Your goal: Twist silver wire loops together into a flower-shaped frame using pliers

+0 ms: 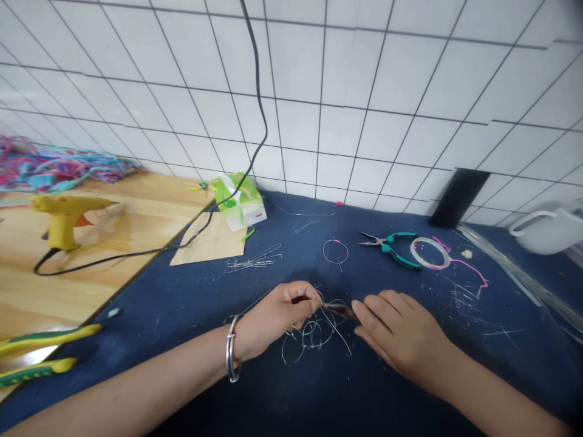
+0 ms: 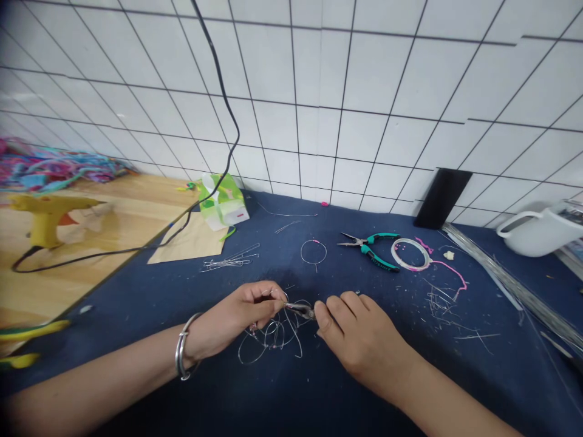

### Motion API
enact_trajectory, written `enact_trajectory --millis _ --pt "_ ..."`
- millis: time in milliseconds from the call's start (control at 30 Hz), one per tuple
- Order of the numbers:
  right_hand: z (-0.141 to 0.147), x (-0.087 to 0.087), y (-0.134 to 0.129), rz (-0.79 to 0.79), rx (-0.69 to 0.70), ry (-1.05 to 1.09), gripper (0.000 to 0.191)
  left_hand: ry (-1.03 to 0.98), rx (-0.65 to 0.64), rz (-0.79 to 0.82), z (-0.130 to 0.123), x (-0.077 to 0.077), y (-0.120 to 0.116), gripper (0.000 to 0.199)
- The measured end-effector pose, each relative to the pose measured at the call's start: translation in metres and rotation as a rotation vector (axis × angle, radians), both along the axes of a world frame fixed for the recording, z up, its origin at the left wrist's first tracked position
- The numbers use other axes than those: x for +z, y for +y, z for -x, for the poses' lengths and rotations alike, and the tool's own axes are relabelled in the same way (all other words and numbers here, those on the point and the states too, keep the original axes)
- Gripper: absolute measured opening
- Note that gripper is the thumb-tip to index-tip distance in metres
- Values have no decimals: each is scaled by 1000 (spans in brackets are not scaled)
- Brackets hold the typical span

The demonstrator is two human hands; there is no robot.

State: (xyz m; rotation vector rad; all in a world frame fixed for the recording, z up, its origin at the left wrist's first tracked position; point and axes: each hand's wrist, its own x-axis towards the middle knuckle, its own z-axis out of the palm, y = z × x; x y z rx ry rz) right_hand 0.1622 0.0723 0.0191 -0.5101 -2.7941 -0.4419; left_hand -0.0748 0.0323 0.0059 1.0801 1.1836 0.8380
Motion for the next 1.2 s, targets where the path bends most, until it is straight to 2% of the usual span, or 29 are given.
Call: enact_trajectory --millis 700,1200 --pt "2 -3 -3 -38 -2 59 34 -115 17 19 0 -4 -1 8" --pt "-1 -5 0 -5 3 -14 35 -52 -71 5 4 3 2 7"
